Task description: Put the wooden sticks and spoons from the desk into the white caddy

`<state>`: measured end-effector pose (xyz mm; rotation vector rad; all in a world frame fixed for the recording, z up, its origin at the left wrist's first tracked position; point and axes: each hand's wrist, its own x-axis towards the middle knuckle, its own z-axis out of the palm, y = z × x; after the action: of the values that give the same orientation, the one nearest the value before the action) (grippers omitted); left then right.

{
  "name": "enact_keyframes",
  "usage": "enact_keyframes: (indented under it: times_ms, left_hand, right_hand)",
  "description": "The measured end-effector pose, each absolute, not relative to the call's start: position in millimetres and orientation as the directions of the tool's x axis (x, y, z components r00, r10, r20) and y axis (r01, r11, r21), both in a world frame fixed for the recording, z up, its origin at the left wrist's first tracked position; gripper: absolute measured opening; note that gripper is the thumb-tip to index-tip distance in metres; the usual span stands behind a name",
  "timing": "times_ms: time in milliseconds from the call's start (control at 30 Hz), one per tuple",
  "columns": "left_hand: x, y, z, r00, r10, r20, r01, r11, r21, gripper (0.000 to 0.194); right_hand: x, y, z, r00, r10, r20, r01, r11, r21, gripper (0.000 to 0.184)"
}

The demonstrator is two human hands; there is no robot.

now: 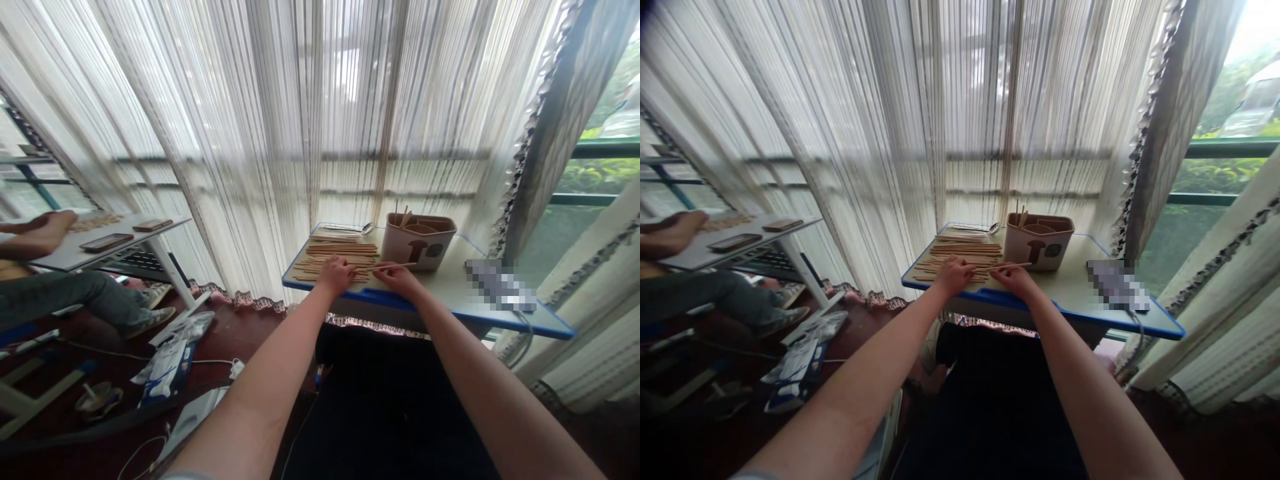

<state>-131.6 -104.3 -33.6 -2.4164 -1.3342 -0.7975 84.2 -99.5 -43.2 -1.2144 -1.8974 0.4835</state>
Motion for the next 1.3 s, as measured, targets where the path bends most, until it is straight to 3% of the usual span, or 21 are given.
enact_keyframes:
  times_ms: [67,267,533,900,1300]
  left_hand:
    - [-131,-104,-34,0.431,0.694,0.577,0.839,-0.543,0.025,0.024]
    - [-131,-104,-33,0.450,0.682,0.576,0.820,-0.571,0.035,0.028]
    - [-131,-104,-32,0.426,0.697,0.577,0.834,-0.550,0.049,0.029]
    - [-132,-107,-29,0.403,0.712,0.575,0.822,-0.558,0.115,0.021]
    - [-133,-105,-32,0.369,0.723,0.584,0.811,-0.557,0.179,0.012]
  right_hand:
    - [82,-101,-41,-0.222,0.880,0.420,0.567,0.467,-0.679,0.040]
    - [88,-108,-28,-0.174,0.925,0.338,0.369,0.379,-0.849,0.040]
    - [100,-103,-34,-0.056,0.955,0.292,0.242,0.296,-0.924,0.043]
    - [100,-105,-33,-0.044,0.961,0.273,0.239,0.275,-0.931,0.043]
    - [100,-106,-35,0.004,0.960,0.278,0.128,0.276,-0.953,0.039]
